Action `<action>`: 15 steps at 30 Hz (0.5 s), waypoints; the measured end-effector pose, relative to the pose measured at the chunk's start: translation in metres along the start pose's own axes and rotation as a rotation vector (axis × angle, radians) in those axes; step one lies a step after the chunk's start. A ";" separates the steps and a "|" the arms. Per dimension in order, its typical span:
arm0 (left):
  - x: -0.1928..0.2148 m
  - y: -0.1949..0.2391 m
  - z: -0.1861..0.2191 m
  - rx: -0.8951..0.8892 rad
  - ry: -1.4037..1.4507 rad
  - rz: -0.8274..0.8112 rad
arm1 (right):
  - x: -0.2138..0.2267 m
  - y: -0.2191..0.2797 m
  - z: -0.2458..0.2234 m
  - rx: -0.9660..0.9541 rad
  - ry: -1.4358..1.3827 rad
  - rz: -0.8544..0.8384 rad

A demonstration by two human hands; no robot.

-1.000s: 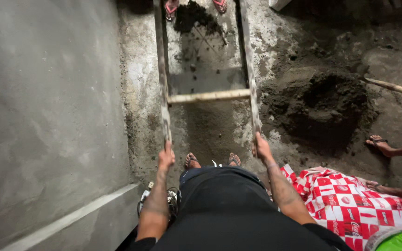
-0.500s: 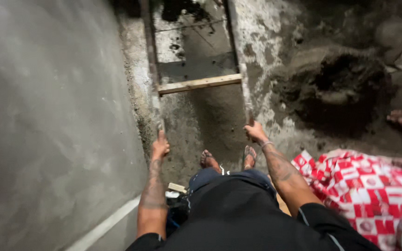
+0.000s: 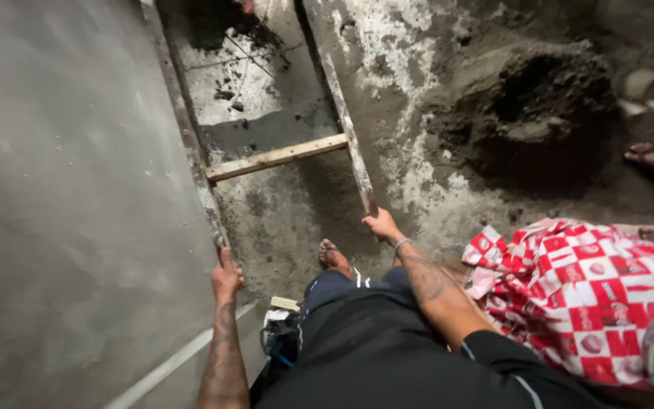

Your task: The person uses a long wooden screed to level wet concrete in a narrow channel while another worker shovels additional concrete into the area. The screed is repeatedly pulled toward the camera to flatten the surface.

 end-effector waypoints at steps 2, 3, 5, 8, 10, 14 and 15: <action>-0.039 0.022 0.000 0.037 -0.041 -0.025 | 0.042 0.008 0.002 0.017 0.008 0.025; -0.071 0.031 0.001 0.039 -0.035 -0.031 | 0.080 -0.014 0.018 0.016 0.015 0.030; -0.140 0.054 -0.001 0.062 0.161 -0.156 | 0.157 -0.050 0.054 -0.011 0.246 0.115; -0.292 0.085 0.004 -0.161 0.595 -0.589 | 0.346 0.008 0.015 -0.118 0.400 0.281; -0.362 0.153 0.005 0.091 0.913 -0.751 | 0.448 0.166 -0.087 -0.045 0.369 0.341; -0.431 0.285 0.078 -0.338 0.104 -0.687 | 0.556 0.317 -0.209 0.049 0.708 0.535; -0.430 0.295 0.088 -0.335 0.109 -0.686 | 0.571 0.307 -0.171 0.050 0.714 0.533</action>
Point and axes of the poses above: each hand's wrist, its own y-axis away from the middle knuckle, its own x-axis out of the back of the hand, z = x × y, the point moved 9 cm from there along -y, towards the middle knuckle, and after that the axes turned 5 degrees about -z, right-handed, at the moved point
